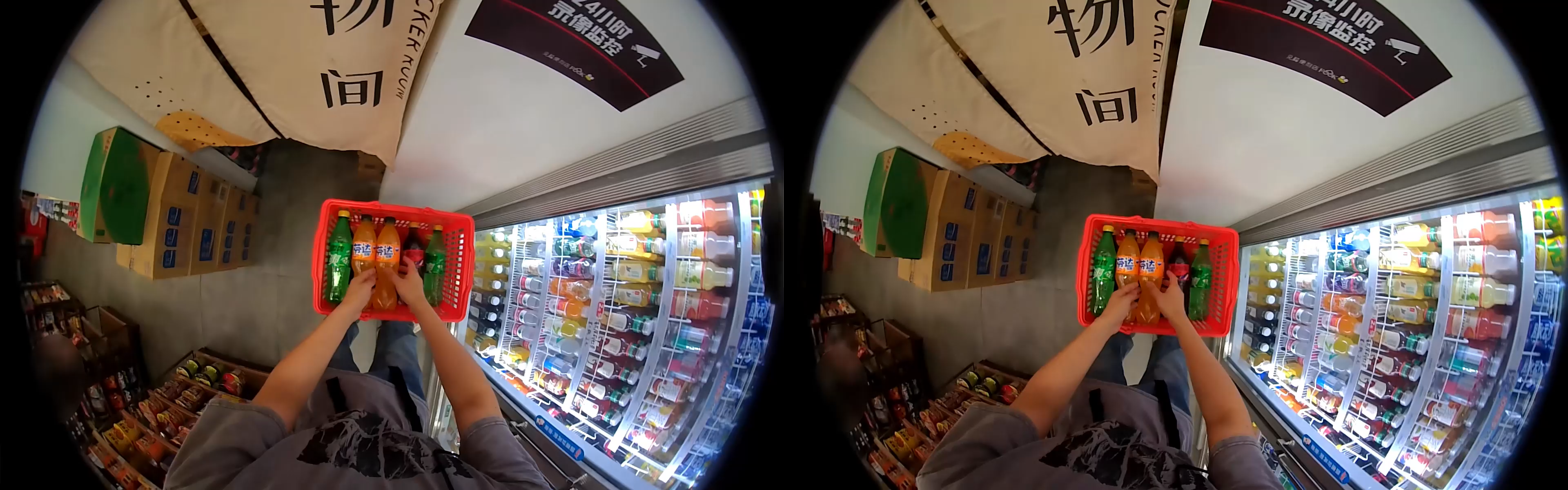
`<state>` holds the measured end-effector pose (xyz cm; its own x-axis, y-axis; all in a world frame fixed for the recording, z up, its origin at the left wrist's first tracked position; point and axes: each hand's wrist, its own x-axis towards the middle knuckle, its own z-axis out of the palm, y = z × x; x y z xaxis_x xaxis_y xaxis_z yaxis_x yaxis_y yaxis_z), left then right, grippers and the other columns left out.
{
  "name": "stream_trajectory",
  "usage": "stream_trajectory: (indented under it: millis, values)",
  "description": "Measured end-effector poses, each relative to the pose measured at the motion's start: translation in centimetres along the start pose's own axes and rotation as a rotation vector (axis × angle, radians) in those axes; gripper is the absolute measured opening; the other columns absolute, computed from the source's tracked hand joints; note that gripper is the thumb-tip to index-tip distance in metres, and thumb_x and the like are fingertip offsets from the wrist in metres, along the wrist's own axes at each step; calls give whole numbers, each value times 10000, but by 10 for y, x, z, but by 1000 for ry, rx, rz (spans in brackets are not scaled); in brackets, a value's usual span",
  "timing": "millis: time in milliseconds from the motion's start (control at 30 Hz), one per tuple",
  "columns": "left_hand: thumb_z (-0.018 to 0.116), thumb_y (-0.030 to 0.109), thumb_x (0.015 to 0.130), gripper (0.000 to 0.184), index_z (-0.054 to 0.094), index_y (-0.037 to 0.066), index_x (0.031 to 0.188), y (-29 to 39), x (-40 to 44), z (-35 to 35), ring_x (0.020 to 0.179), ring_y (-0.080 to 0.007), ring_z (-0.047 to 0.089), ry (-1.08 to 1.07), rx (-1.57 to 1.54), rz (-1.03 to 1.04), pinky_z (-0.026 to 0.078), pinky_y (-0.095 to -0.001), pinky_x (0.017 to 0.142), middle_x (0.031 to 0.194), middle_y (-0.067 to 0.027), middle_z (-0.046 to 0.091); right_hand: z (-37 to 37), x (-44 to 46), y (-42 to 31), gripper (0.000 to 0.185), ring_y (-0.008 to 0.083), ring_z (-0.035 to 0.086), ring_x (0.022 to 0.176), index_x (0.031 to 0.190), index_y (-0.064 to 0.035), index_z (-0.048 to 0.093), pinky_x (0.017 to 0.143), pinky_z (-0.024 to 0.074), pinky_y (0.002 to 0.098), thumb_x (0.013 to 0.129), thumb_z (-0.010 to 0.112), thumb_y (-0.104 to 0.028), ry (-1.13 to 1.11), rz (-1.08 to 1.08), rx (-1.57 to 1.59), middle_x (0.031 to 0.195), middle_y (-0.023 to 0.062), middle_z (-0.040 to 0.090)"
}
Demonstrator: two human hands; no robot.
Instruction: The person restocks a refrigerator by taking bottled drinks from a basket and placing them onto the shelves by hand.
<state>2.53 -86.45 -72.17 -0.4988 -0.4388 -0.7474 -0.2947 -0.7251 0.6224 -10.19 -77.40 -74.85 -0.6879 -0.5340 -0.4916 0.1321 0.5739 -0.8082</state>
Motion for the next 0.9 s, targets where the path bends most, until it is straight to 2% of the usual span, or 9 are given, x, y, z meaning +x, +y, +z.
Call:
stream_trajectory:
  millis: [67, 167, 200, 333, 433, 533, 600, 700, 900]
  values:
    - [489, 143, 992, 395, 518, 13, 1364, -6, 4, 0, 1100, -173, 558, 24, 26, -1, 459, -284, 897, 1273, -70, 584, 6, 3, 0, 712, 270, 657, 1030, 1313, -2, 515, 882, 514, 349, 784, 788, -394, -2, -84, -119, 1138, 183, 661]
    - [482, 143, 996, 395, 511, 12, 1368, -5, 8, -1, 1125, -169, 554, 25, 63, -4, 452, -291, 911, 1282, -63, 586, 11, 10, -1, 698, 294, 655, 1047, 1249, -4, 559, 887, 511, 367, 752, 805, -428, -23, -76, -278, 1122, 199, 668]
    - [479, 143, 998, 404, 497, 10, 1379, -5, 7, -2, 1155, -169, 549, 6, 76, -16, 436, -291, 933, 1300, -60, 585, 13, 10, 0, 653, 293, 663, 1033, 1203, -8, 581, 871, 515, 366, 750, 806, -420, -9, -64, -267, 1098, 195, 681]
    - [482, 141, 999, 398, 501, 21, 1378, 2, 0, -2, 1137, -164, 558, -15, 126, -2, 445, -284, 920, 1284, -56, 595, 6, 11, -8, 657, 280, 672, 1003, 1218, -6, 581, 857, 520, 362, 756, 802, -418, -37, -84, -255, 1088, 181, 688]
    - [496, 134, 996, 401, 497, 23, 1381, 10, -5, -3, 1131, -160, 561, -31, 45, -30, 453, -279, 912, 1279, -61, 597, -10, -8, -36, 652, 251, 675, 982, 1239, -7, 586, 852, 521, 348, 772, 794, -413, -109, -33, -93, 1089, 165, 689]
    - [538, 102, 975, 463, 438, 8, 1417, 16, -12, -1, 1195, -177, 540, -95, 138, 131, 449, -299, 959, 1303, -105, 570, -20, -26, -54, 596, 256, 679, 968, 1217, -5, 598, 835, 525, 347, 792, 788, -377, -52, 6, -45, 1057, 161, 698]
    - [544, 91, 971, 487, 411, 14, 1433, 30, -21, 6, 1209, -182, 535, -175, 146, 149, 442, -309, 982, 1306, -110, 565, -23, -30, -53, 559, 168, 646, 946, 1232, -22, 590, 816, 517, 301, 830, 767, -368, -69, -20, 14, 1072, 106, 679]
    - [582, 89, 953, 536, 378, 14, 1443, 52, -30, 15, 1213, -195, 540, -309, 183, 206, 444, -312, 999, 1312, -121, 561, -31, -44, -62, 500, 130, 623, 955, 1239, -32, 582, 808, 511, 276, 859, 752, -308, -73, -79, 219, 1085, 75, 664]
    - [664, 79, 893, 626, 370, 35, 1444, 96, -59, 40, 1158, -200, 576, -555, 298, 292, 480, -308, 960, 1298, -111, 570, -54, -92, -103, 471, 144, 628, 979, 1259, -28, 561, 848, 516, 282, 882, 733, -252, 79, -134, 314, 1120, 72, 651]
